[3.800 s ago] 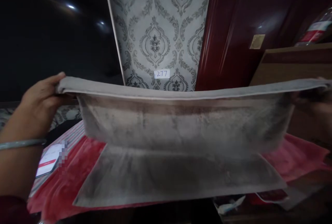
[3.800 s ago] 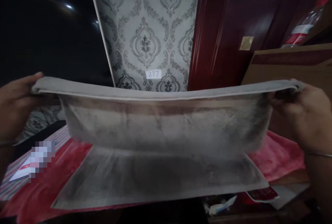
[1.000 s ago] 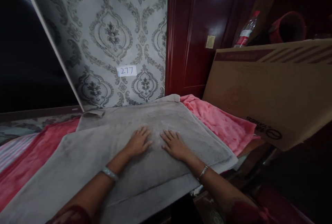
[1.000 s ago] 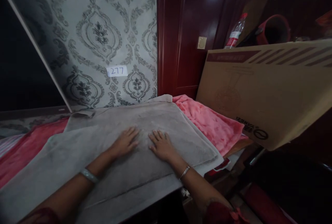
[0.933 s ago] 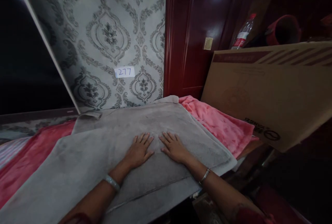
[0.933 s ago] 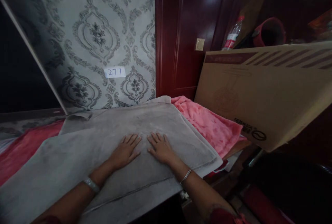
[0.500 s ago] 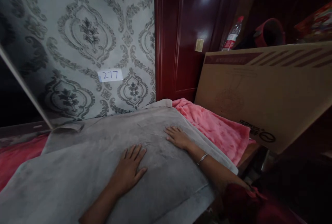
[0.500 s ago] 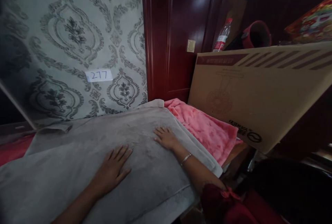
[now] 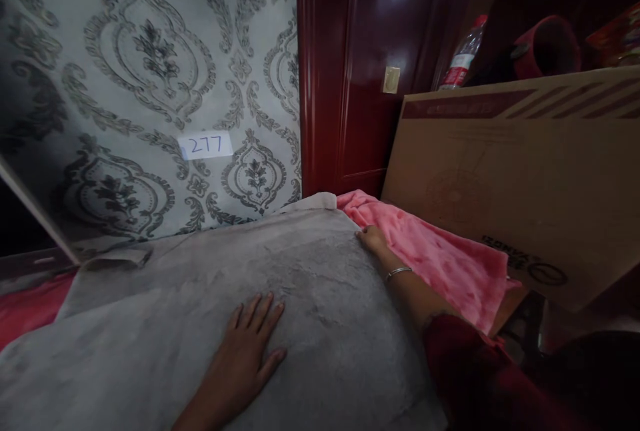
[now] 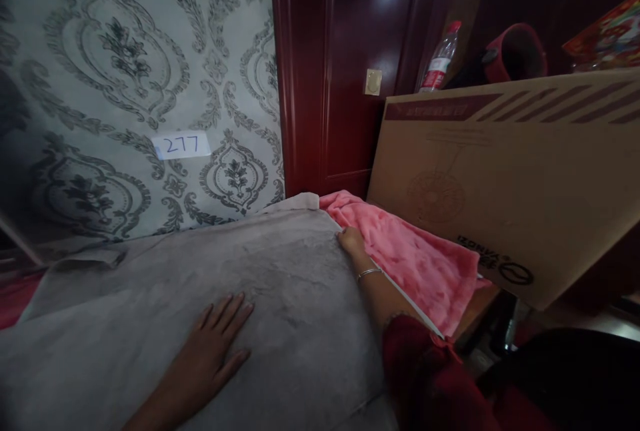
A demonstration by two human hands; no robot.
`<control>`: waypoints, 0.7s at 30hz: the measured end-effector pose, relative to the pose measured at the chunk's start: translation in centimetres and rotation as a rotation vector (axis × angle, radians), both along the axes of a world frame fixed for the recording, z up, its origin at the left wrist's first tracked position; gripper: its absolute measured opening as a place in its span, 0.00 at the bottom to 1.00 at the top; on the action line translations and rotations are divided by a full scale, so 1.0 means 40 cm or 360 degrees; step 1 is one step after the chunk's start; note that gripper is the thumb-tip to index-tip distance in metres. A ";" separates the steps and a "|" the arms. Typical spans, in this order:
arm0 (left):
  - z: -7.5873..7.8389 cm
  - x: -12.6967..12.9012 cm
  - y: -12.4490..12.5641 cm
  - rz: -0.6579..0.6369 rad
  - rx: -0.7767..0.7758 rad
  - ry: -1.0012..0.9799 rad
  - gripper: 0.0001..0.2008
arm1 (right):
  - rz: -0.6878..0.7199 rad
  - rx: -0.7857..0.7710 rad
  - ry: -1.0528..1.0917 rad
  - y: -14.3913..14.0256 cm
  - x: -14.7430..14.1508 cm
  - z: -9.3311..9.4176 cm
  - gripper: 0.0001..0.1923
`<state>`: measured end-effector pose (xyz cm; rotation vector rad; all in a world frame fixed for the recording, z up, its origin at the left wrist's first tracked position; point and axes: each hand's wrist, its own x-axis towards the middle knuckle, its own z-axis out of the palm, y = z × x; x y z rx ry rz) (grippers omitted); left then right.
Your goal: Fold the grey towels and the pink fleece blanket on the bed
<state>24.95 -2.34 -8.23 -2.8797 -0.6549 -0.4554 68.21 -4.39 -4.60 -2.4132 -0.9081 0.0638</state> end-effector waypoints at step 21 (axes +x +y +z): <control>0.061 0.008 -0.068 0.0082 -0.0548 0.0110 0.37 | 0.0002 0.0223 -0.0066 0.018 0.039 -0.091 0.21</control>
